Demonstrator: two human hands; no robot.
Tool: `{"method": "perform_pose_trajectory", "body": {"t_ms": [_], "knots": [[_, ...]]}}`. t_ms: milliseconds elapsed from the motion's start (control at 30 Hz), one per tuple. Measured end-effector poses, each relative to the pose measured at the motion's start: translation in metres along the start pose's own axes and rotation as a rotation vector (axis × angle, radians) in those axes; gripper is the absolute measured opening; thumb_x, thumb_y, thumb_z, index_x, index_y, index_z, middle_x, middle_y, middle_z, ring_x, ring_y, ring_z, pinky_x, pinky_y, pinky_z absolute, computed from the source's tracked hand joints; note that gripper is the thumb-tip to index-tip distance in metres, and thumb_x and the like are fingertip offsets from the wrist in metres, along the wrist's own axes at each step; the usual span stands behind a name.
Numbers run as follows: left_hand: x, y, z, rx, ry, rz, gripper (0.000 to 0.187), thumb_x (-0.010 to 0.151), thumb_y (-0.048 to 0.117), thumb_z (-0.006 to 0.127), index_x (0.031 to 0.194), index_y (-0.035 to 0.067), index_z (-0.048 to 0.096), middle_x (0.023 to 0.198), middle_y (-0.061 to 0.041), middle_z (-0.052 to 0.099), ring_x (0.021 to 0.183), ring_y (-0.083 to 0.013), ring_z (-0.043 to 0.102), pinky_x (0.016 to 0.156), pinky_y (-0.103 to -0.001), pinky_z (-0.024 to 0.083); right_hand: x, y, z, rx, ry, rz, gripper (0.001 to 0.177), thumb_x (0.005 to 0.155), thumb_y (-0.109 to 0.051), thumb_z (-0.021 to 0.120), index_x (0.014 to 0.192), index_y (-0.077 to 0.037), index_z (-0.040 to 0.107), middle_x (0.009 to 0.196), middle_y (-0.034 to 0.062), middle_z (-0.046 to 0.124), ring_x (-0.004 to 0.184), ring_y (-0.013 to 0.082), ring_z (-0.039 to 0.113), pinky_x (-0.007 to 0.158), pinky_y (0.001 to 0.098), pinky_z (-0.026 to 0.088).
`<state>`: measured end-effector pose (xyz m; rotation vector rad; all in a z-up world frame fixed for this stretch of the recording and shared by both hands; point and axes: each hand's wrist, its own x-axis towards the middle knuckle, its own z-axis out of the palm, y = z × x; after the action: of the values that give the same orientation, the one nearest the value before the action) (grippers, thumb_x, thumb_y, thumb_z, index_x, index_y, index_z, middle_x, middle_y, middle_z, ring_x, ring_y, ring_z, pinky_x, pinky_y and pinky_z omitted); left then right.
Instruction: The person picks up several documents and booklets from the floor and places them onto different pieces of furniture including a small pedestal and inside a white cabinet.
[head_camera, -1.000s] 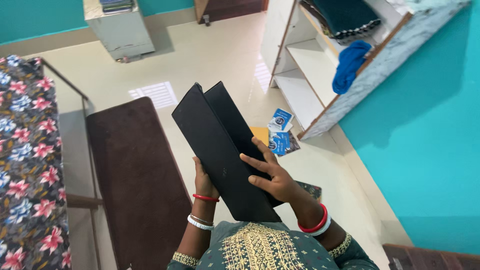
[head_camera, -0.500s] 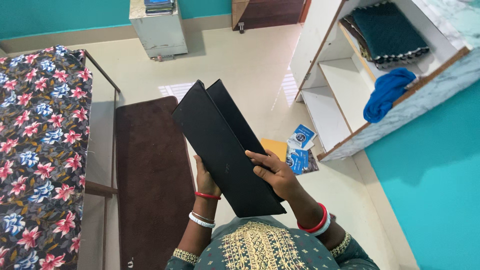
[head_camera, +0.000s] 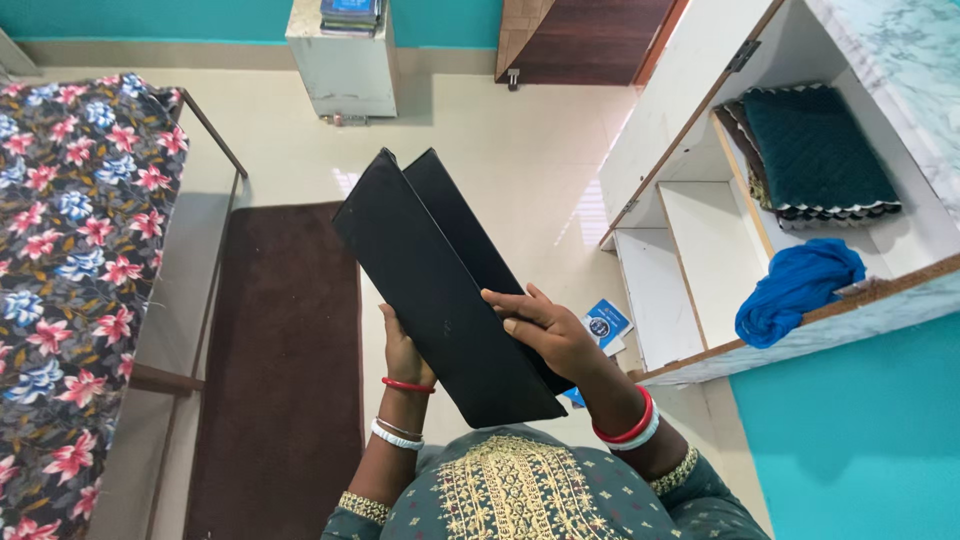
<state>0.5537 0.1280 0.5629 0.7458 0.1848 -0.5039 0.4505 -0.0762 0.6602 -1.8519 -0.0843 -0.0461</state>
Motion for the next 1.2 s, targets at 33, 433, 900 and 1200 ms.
{"method": "perform_pose_trajectory", "body": {"t_ms": [33, 433, 900, 1200], "knots": [[0.005, -0.002, 0.003, -0.008, 0.035, -0.012, 0.074, 0.098, 0.062, 0.018, 0.152, 0.012, 0.031, 0.148, -0.024, 0.044, 0.142, -0.0351, 0.043, 0.11, -0.051, 0.048, 0.006, 0.002, -0.005, 0.021, -0.01, -0.012, 0.046, 0.098, -0.007, 0.057, 0.143, -0.008, 0.06, 0.128, 0.012, 0.074, 0.117, 0.021, 0.068, 0.13, 0.0518, 0.007], [0.052, 0.017, -0.01, 0.022, 0.221, 0.003, 0.072, 0.1, 0.06, 0.019, 0.153, 0.013, 0.03, 0.15, -0.022, 0.044, 0.143, -0.0345, 0.044, 0.11, -0.05, 0.046, 0.086, 0.029, -0.015, 0.073, -0.139, 0.065, 0.05, 0.094, -0.001, 0.055, 0.144, -0.009, 0.059, 0.126, 0.0165, 0.073, 0.122, 0.0228, 0.07, 0.125, 0.0462, 0.022], [0.184, 0.15, -0.054, -0.072, 0.015, 0.007, 0.075, 0.102, 0.062, 0.026, 0.153, 0.007, 0.036, 0.149, -0.022, 0.047, 0.14, -0.0354, 0.049, 0.112, -0.05, 0.048, 0.253, 0.003, 0.044, -0.014, -0.141, 0.031, 0.052, 0.092, -0.003, 0.061, 0.143, -0.013, 0.061, 0.105, 0.0152, 0.079, 0.107, 0.0211, 0.074, 0.131, 0.0511, 0.006], [0.253, 0.23, -0.082, 0.034, 0.101, -0.06, 0.077, 0.1, 0.064, 0.025, 0.15, 0.005, 0.034, 0.146, -0.024, 0.048, 0.137, -0.035, 0.05, 0.11, -0.052, 0.048, 0.342, -0.004, 0.083, 0.028, -0.109, 0.04, 0.053, 0.09, -0.003, 0.066, 0.142, -0.011, 0.061, 0.104, 0.015, 0.08, 0.103, 0.0205, 0.074, 0.131, 0.0511, 0.003]]}}
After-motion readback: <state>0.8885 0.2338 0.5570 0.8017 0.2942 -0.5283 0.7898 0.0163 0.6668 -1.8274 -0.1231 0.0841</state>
